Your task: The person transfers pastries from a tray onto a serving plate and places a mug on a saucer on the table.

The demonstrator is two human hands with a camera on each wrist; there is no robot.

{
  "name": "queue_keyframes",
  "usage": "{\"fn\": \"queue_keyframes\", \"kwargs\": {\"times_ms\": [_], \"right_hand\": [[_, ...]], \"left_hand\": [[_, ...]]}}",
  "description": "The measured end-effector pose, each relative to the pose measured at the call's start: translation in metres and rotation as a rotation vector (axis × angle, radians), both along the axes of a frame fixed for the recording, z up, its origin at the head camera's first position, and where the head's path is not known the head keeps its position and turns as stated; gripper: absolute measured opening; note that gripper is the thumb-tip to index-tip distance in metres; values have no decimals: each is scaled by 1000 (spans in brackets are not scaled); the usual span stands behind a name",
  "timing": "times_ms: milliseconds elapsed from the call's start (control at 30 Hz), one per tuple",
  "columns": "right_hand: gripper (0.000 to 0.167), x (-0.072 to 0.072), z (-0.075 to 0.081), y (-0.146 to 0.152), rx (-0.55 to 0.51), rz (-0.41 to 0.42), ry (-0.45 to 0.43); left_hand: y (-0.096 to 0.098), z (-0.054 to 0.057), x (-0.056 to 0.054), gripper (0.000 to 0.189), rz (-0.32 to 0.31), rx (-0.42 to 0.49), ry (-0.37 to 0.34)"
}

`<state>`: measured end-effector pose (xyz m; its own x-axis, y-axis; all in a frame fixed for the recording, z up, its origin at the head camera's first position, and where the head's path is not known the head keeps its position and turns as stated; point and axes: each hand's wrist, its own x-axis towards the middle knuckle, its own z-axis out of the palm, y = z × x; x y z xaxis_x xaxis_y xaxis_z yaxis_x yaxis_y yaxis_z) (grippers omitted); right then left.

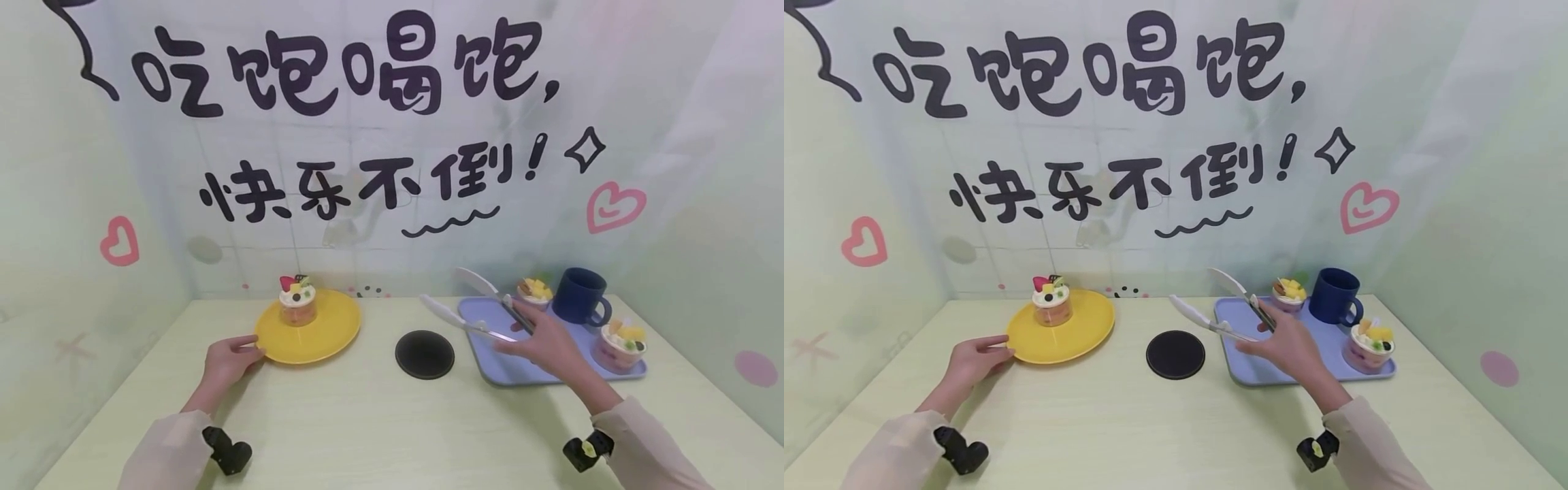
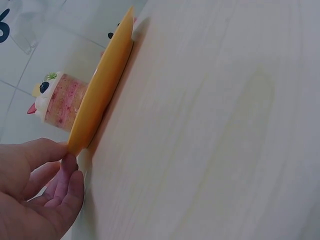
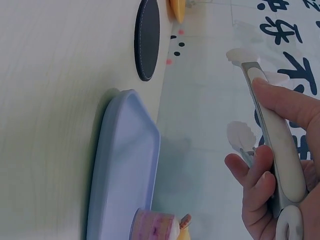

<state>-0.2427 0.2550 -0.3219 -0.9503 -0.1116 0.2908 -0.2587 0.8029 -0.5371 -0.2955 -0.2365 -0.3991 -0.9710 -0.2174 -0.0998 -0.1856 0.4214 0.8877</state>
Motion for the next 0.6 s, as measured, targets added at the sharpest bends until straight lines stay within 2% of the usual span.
{"fn": "queue_keyframes", "kwargs": {"times_ms": [467,600], "right_hand": [[85,7,0,24,-12,-32,-43],[89,11,1,30,1,-67,-55]], "left_hand": [[0,0,-1,51,3,10,-9],[0,0,-2,52,-4,15,-4]]}}
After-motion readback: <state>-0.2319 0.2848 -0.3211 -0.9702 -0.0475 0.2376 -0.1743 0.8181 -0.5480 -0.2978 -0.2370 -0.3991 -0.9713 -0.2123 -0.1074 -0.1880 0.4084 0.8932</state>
